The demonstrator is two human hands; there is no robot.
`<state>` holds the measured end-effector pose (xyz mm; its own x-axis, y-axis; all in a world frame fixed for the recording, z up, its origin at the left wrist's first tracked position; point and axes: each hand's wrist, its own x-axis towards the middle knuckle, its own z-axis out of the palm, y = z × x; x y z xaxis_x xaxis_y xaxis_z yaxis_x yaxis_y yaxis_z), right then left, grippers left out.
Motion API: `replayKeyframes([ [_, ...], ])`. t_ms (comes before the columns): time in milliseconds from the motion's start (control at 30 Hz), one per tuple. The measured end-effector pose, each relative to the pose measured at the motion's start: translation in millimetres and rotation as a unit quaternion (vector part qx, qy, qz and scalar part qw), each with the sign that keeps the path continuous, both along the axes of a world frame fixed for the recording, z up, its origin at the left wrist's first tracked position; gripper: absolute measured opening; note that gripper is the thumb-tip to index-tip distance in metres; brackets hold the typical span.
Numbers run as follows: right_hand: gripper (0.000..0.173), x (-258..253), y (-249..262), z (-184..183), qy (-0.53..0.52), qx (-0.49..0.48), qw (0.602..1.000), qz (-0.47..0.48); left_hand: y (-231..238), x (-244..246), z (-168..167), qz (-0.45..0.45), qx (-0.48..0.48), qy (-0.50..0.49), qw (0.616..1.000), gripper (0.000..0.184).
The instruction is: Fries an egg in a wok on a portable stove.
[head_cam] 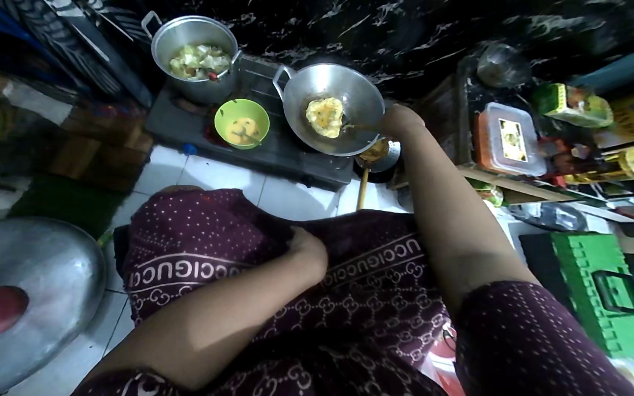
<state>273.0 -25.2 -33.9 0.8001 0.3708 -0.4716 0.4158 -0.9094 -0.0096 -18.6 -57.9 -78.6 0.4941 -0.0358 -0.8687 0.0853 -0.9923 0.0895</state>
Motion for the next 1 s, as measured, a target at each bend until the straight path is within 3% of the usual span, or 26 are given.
replayKeyframes([
  [33,0.046,0,-1,2,0.005,-0.002,1.000,0.008,0,-1,0,-0.002,0.000,-0.003,1.000,0.024],
  [100,0.045,0,-3,7,0.018,0.001,1.000,0.020,7,7,33,0.008,-0.029,0.044,0.999,0.029],
  [200,0.032,3,-6,8,0.035,0.000,0.999,0.033,11,13,62,0.016,-0.048,0.075,0.996,0.033],
  [367,0.031,2,-5,8,0.039,-0.049,0.996,0.056,11,13,51,0.023,-0.047,0.071,0.996,0.032],
  [667,0.034,-4,15,-7,0.068,0.016,0.993,0.100,8,11,48,0.038,-0.042,0.070,0.996,0.031],
  [1000,0.034,-41,40,-9,0.043,-0.024,0.991,0.121,12,12,49,0.057,-0.045,0.076,0.994,0.033],
])
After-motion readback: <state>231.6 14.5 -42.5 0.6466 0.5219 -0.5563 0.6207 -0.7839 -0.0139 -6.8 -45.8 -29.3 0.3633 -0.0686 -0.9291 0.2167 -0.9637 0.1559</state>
